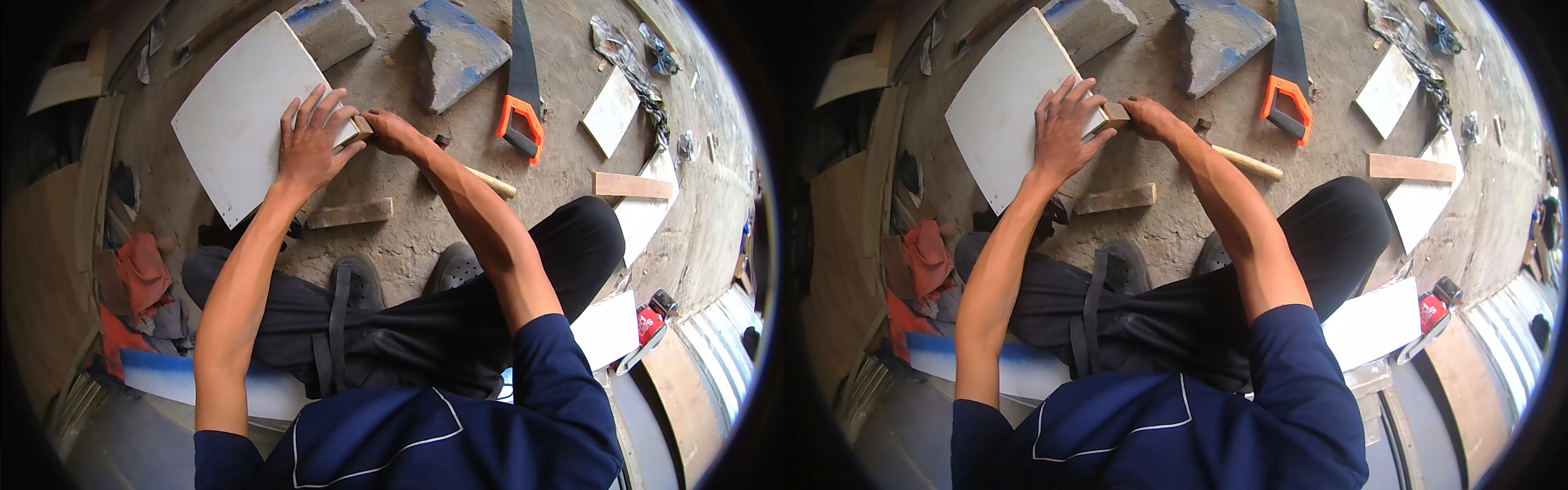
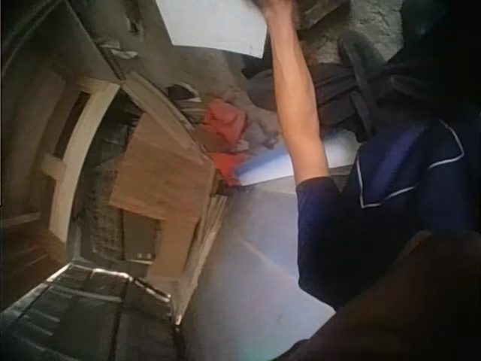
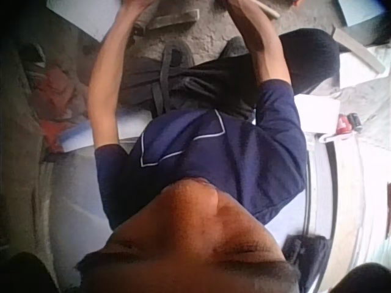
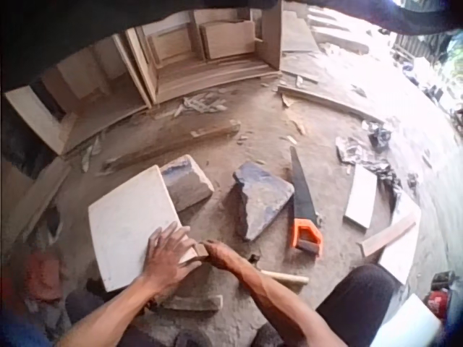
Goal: The person sits on the floor and repeatedly hammers nails into a white rectangular board resting on wooden blocks. They adjust the board and pick up nails from the floor as needed, continuing to drive nails along the board's edge.
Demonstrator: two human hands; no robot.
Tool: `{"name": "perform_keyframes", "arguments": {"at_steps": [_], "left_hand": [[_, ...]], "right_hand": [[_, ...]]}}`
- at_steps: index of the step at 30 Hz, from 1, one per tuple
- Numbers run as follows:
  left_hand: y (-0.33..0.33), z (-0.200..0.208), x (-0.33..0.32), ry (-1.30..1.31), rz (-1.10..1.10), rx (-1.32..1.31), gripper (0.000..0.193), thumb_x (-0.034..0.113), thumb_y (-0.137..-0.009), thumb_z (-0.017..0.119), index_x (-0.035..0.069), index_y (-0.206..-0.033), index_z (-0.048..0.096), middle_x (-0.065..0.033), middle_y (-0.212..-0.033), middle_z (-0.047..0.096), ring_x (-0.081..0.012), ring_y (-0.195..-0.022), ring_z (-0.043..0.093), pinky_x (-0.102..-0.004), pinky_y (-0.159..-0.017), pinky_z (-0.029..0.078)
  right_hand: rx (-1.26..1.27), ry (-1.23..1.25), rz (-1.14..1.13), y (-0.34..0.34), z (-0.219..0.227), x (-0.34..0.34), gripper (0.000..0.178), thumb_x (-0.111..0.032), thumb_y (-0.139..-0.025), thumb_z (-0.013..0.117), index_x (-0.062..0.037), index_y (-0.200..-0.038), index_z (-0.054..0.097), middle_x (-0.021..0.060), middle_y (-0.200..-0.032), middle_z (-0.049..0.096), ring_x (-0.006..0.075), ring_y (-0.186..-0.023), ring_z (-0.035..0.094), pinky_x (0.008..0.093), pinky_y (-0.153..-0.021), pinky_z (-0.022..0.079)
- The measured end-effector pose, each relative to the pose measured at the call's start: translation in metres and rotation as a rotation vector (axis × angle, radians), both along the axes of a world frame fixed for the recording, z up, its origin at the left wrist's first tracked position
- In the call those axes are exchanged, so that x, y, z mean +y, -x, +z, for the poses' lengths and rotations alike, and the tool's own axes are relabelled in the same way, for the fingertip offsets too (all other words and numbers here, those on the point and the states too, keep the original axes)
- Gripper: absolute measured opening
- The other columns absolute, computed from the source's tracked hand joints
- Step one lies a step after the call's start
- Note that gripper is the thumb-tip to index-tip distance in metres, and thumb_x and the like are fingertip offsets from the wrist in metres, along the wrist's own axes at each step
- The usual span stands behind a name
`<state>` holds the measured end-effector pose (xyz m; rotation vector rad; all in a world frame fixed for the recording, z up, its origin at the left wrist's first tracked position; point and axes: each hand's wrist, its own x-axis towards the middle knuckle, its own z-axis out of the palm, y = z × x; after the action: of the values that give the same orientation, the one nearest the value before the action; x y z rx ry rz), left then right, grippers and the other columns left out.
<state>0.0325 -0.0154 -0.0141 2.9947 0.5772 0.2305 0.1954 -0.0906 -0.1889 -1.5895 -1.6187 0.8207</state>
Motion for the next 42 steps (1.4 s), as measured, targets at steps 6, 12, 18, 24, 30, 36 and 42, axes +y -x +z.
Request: {"name": "perform_keyframes", "arguments": {"at_steps": [6,12,18,24,30,36,42], "left_hand": [[0.001,0.000,0.001,-0.028,-0.023,0.015,0.052,0.046,-0.084,0.071,0.023,-0.126,0.052,0.0006,-0.147,0.038,-0.0240,-0.142,0.027,-0.0485,-0.116,0.019],[0.000,0.000,0.000,-0.049,-0.026,0.036,0.052,0.044,-0.085,0.071,0.022,-0.127,0.050,-0.0010,-0.147,0.037,-0.0258,-0.143,0.026,-0.0498,-0.116,0.018],[-0.001,-0.001,0.002,-0.073,-0.034,0.043,0.052,0.043,-0.085,0.071,0.020,-0.126,0.050,-0.0021,-0.148,0.036,-0.0262,-0.144,0.025,-0.0502,-0.116,0.018],[0.002,0.004,0.004,-0.015,-0.036,0.036,0.063,0.053,-0.081,0.071,0.022,-0.131,0.050,-0.0015,-0.150,0.034,-0.0244,-0.145,0.023,-0.0487,-0.118,0.015],[-0.001,0.008,0.003,0.082,-0.004,0.006,0.072,0.062,-0.075,0.073,0.022,-0.131,0.054,-0.0003,-0.152,0.034,-0.0216,-0.146,0.022,-0.0479,-0.120,0.013],[-0.020,0.007,-0.020,0.145,0.110,-0.095,0.077,0.064,-0.074,0.072,0.019,-0.133,0.054,-0.0048,-0.150,0.041,-0.0235,-0.145,0.026,-0.0476,-0.120,0.013],[-0.042,-0.002,-0.067,0.194,0.050,-0.237,0.073,0.054,-0.081,0.070,0.014,-0.139,0.050,-0.0085,-0.143,0.050,-0.0265,-0.139,0.039,-0.0497,-0.117,0.020]], "right_hand": [[-0.009,0.035,0.012,0.001,0.005,0.001,0.037,-0.015,-0.080,0.073,-0.0073,-0.113,0.058,0.0194,-0.105,0.063,0.0392,-0.103,0.060,0.0465,-0.088,0.049],[-0.005,0.058,0.005,0.005,0.006,0.003,0.035,-0.015,-0.081,0.072,-0.0069,-0.111,0.057,0.0188,-0.107,0.062,0.0390,-0.104,0.060,0.0461,-0.088,0.049],[0.042,0.029,0.026,-0.002,0.008,0.001,0.033,-0.015,-0.081,0.072,-0.0056,-0.109,0.057,0.0191,-0.111,0.063,0.0390,-0.107,0.060,0.0450,-0.089,0.050],[-0.096,0.182,0.056,-0.015,0.024,-0.007,0.028,-0.020,-0.083,0.068,-0.0040,-0.105,0.061,0.0195,-0.104,0.068,0.0373,-0.101,0.064,0.0445,-0.087,0.052],[-0.433,0.440,0.273,-0.075,0.070,-0.054,0.035,-0.024,-0.076,0.070,-0.0029,-0.103,0.060,0.0195,-0.100,0.067,0.0380,-0.098,0.064,0.0450,-0.085,0.052],[-0.474,0.292,-0.102,-0.116,0.187,-0.117,0.042,-0.031,-0.072,0.073,-0.0012,-0.097,0.058,0.0184,-0.093,0.064,0.0380,-0.089,0.064,0.0459,-0.076,0.052],[-0.165,-0.135,-0.297,-0.095,0.219,-0.128,0.051,-0.014,-0.070,0.081,-0.0033,-0.114,0.058,0.0137,-0.104,0.063,0.0282,-0.099,0.064,0.0382,-0.081,0.054]]}}
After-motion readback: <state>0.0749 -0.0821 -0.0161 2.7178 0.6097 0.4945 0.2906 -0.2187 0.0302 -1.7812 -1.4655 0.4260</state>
